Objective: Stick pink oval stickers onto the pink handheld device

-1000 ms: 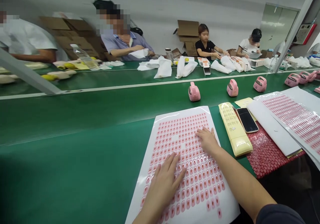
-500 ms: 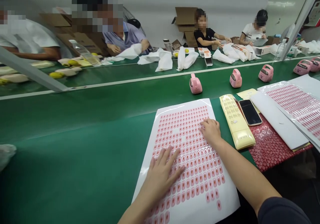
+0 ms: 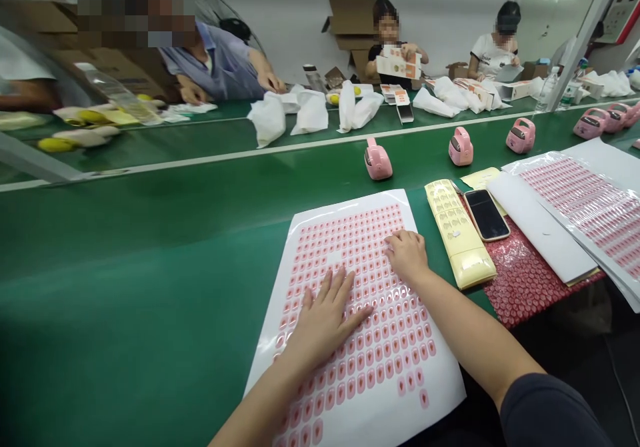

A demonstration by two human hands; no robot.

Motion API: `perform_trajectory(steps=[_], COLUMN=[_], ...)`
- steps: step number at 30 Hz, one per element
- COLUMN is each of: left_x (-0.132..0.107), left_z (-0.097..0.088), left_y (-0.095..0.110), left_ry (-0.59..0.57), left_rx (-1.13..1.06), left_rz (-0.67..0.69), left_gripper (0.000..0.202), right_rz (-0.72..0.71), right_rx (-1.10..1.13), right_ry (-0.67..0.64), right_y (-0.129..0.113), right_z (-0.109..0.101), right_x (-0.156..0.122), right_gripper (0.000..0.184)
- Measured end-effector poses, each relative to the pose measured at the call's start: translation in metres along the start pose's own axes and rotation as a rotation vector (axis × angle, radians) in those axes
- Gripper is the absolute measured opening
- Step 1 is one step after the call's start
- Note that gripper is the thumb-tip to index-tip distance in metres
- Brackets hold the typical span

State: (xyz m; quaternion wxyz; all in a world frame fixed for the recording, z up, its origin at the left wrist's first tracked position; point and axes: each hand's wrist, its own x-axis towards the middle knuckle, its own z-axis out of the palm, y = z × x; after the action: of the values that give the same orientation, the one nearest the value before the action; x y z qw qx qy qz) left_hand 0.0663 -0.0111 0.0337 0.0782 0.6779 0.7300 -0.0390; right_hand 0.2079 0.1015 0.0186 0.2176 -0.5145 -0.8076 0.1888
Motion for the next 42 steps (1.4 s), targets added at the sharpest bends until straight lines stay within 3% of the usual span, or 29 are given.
perform_trajectory(steps=[8, 13, 22, 25, 28, 32, 36, 40, 42], left_x=[-0.006, -0.022, -0.053, -0.068, -0.076, -0.062, -0.023, 0.009, 0.014], left_z=[0.008, 0.021, 0.038, 0.049, 0.05, 0.027, 0.004, 0.001, 0.006], left_y=[-0.005, -0.007, 0.028, 0.036, 0.029, 0.002, -0.021, -0.028, -0.029], left_ry=[0.02, 0.099, 0.183, 0.273, 0.294, 0.226, 0.263, 0.265, 0.315], left_rx=[0.007, 0.008, -0.007, -0.026, -0.034, -0.062, -0.022, 0.044, -0.024], left_rz=[0.016, 0.121, 0.121, 0.198, 0.322, 0.411, 0.277, 0.172, 0.161], left_gripper=[0.076, 0.069, 0.06, 0.055, 0.056, 0.053, 0.056, 0.055, 0.052], right_rz=[0.001, 0.01, 0.012, 0.005, -0.005, -0.035, -0.06, -0.069, -0.069], right_rx=[0.0, 0.004, 0.009, 0.011, 0.011, -0.001, -0.02, -0.035, -0.04], right_ry=[0.003, 0.004, 0.002, 0.009, 0.017, 0.027, 0.03, 0.031, 0.033], right_y=[-0.001, -0.001, 0.001, 0.002, 0.003, 0.004, 0.003, 0.002, 0.002], right_z=[-0.001, 0.0, 0.0, 0.001, 0.003, 0.004, 0.004, 0.003, 0.003], right_x=[0.002, 0.003, 0.002, 0.002, 0.001, -0.001, -0.002, -0.003, -0.003], right_gripper=[0.021, 0.021, 0.022, 0.021, 0.02, 0.021, 0.022, 0.023, 0.023])
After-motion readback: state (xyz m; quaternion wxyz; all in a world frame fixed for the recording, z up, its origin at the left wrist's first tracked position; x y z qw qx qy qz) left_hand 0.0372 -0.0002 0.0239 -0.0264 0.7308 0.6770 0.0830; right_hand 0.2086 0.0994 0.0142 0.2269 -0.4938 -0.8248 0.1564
